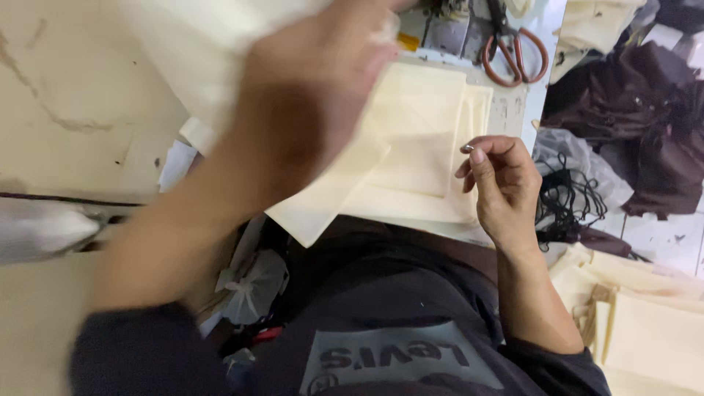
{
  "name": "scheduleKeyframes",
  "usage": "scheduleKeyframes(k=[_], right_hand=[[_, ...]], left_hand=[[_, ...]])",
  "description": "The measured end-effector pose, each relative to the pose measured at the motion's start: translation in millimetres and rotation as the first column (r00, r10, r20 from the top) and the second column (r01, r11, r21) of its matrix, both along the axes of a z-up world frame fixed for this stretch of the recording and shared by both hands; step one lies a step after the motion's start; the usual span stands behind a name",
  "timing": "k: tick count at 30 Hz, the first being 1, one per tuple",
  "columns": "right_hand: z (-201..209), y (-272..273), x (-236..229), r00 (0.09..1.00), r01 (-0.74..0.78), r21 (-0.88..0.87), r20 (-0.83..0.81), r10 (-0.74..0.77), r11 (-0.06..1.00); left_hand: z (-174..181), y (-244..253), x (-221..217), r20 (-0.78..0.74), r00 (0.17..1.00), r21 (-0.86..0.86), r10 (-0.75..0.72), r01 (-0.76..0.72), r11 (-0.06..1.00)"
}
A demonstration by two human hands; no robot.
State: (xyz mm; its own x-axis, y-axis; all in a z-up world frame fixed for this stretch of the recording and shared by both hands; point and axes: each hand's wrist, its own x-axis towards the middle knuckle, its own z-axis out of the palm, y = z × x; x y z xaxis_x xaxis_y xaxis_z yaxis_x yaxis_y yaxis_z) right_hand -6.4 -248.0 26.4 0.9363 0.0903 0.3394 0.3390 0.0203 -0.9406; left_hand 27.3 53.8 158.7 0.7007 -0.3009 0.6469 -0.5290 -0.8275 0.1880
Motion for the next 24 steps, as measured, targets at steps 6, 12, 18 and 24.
scheduleKeyframes(k=[6,12,18,24], right_hand=[[-2,-8,-7,0.996,-0.023,0.033,-0.084,0.026,0.999],[-4,-4,5,0.993,-0.018,0.133,-0.116,0.033,0.991],[-15,-12,14,0.969,-0.066,0.166,-0.226,0.103,0.984],[-9,0,16,0.922,-0.088,-0.136,-0.385,0.030,0.987]], left_hand=[[-137,-123,-7,-0.095,0.994,-0.098,-0.051,0.041,0.994],[-119,-129,-34,-0.101,0.930,-0.293,-0.353,0.311,0.904],[-116,40,-50,-0.205,0.979,0.011,0.013,-0.011,1.000],[-126,164,-20,-0.756,0.433,0.156,0.491,-0.609,0.777]])
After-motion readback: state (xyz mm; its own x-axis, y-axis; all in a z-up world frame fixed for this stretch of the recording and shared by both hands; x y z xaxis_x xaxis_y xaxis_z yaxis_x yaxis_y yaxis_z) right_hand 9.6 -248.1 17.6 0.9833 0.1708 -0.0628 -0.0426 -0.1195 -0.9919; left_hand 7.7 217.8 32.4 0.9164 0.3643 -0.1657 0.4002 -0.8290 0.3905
